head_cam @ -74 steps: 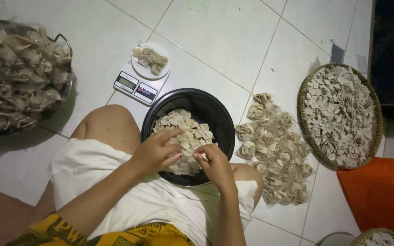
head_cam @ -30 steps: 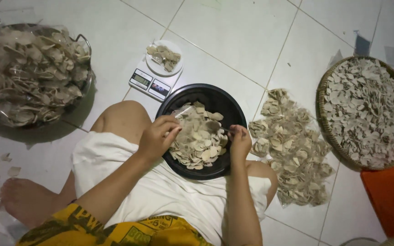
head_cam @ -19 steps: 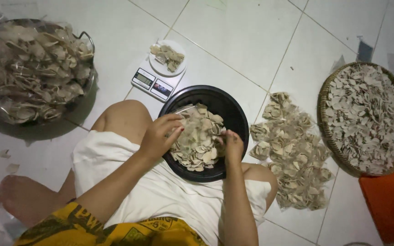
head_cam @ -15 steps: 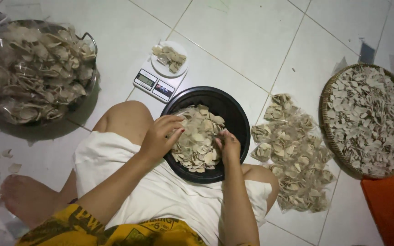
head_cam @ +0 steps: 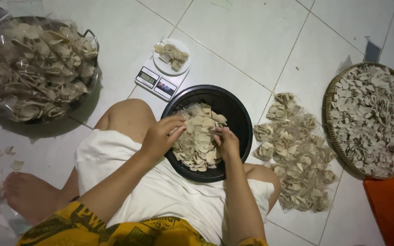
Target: Weighing and sorting dried crackers into portions using a digital scale
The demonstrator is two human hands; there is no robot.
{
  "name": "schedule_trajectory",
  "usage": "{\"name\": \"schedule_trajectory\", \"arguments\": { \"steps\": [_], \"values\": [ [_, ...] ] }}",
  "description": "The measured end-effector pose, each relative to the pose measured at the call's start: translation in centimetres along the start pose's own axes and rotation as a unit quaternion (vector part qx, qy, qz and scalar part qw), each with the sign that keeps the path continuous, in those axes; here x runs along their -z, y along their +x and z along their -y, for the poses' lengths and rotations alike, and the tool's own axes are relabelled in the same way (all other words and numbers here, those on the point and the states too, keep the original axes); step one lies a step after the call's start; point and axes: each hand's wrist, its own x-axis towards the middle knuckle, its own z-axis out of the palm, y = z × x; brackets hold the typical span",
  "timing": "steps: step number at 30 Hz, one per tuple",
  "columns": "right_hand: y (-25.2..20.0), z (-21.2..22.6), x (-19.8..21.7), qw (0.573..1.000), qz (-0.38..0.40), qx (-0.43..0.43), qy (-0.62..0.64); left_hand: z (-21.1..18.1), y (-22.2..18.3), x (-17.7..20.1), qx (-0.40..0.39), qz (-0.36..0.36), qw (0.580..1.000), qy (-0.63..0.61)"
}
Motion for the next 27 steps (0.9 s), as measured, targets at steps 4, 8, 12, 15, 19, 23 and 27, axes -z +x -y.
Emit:
{"name": "schedule_trajectory", "arguments": {
  "steps": [4, 8, 12, 15, 19, 23, 27],
  "values": [
    [3.2, -2.9, 1.8, 1.000, -0.007, -0.007, 0.027, 0.9, -0.3, -0.2, -0.017, 0.006, 1.000, 0.020],
    [2.8, -2.0, 2.1, 0.999, -0.022, -0.002, 0.024, 1.2, -0.3, 0.2, -0.038, 0.012, 0.997, 0.068],
    [3.0, -2.0, 1.5, 0.999, -0.016, 0.000, 0.047, 1.8, 0.4, 0.0, -0.058, 0.008, 0.993, 0.105],
    [1.4, -1.0, 1.0, 0.999, -0.012, 0.002, 0.035, 1.9, 0.6, 0.4, -0.051, 0.024, 0.989, 0.137],
    [2.7, -1.2, 1.8, 0.996, -0.012, -0.010, 0.084, 2.2, 2.0, 1.1, -0.096, 0.018, 0.982, 0.161],
    [1.2, 0.1, 2.2, 0.997, -0.007, -0.008, 0.079, 2.5, 3.0, 2.0, -0.143, 0.024, 0.961, 0.235],
    [-0.8, 2.9, 2.5, 0.996, -0.008, 0.014, 0.093, 1.7, 3.9, 2.6, -0.175, 0.042, 0.945, 0.275]
  ]
}}
